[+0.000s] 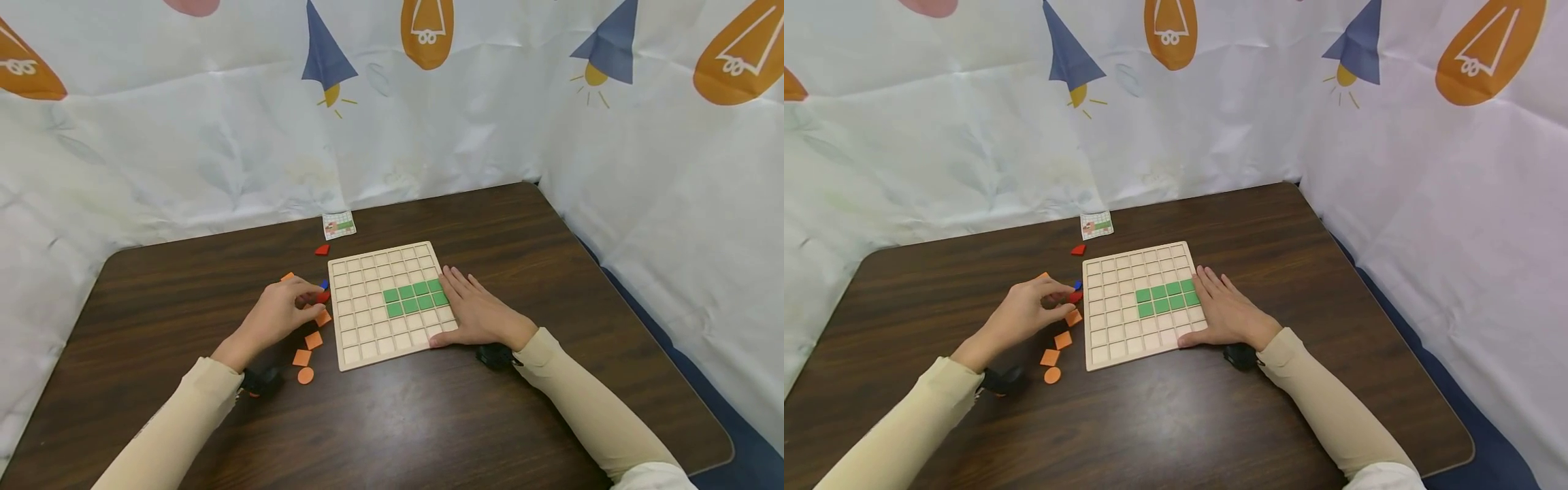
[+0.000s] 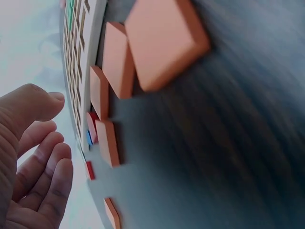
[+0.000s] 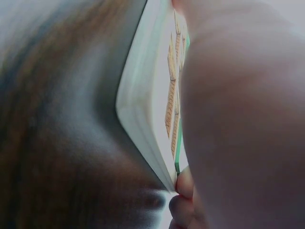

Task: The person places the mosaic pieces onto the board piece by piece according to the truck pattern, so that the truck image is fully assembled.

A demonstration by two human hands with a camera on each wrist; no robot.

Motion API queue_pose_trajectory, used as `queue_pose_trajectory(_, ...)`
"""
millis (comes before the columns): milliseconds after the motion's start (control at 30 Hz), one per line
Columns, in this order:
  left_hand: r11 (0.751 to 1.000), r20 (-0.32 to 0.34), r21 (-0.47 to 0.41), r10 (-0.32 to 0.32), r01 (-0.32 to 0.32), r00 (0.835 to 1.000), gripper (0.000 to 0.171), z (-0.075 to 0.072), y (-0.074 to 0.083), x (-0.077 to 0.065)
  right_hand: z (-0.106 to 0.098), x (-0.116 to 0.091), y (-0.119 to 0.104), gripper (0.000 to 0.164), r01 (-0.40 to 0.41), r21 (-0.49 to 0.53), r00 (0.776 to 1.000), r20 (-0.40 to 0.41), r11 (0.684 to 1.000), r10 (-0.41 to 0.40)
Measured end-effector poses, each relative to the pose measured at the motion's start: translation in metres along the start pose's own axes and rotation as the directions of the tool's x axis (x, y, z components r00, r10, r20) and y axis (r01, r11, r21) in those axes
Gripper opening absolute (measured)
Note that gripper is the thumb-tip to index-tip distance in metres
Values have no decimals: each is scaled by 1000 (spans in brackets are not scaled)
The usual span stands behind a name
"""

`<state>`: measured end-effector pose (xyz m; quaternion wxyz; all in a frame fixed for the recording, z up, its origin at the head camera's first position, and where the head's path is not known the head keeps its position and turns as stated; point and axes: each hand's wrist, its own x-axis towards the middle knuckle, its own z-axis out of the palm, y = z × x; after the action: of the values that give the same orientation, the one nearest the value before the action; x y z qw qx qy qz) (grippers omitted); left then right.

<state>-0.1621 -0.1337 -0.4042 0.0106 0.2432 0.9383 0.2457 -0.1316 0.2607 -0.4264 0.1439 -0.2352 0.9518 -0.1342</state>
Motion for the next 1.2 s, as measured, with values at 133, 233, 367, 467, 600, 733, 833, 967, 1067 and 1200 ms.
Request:
queue_pose_trajectory(133,1000,0,4,-21,21,1000,29,-2,-6,-5,0,-1,1,128,-2,0,1000,-4,1000,2)
queue_pose_trajectory(233,999,2,10,-33,33,999,28,-1,-11,-9,0,-2,1,128,1,2,1000,-11,1000,-1)
queue_pose_trajectory(367,999,-5,26,-34,35,999,31,0,-17,-15,0,-1,1,127,4,3,1000,-16,1000,-4)
queue_pose_trajectory(467,999,0,29,-41,41,999,34,0,-20,-18,1,-1,2,128,4,1,1000,-17,1000,-4)
queue_pose_trajectory(600,998,18,15,-58,58,998,37,0,-23,-19,1,-1,2,128,1,3,1000,-15,1000,-1)
queue_pose_trajectory(733,998,40,6,-63,62,997,39,0,-24,-18,1,-1,2,128,-1,3,1000,-9,1000,1)
queue_pose_trajectory(833,998,57,13,-64,63,996,39,0,-24,-17,0,-1,1,128,1,5,1000,-9,1000,-1)
queue_pose_trajectory(967,998,71,30,-65,63,995,38,0,-23,-15,0,-1,1,127,5,5,1000,-10,1000,-5)
queue_pose_trajectory(1067,997,73,44,-61,58,995,36,0,-23,-15,0,0,0,128,6,3,1000,-7,1000,-6)
queue_pose_trajectory(1200,998,70,48,-48,44,996,33,0,-22,-15,0,-1,0,128,5,7,1000,-7,1000,-5)
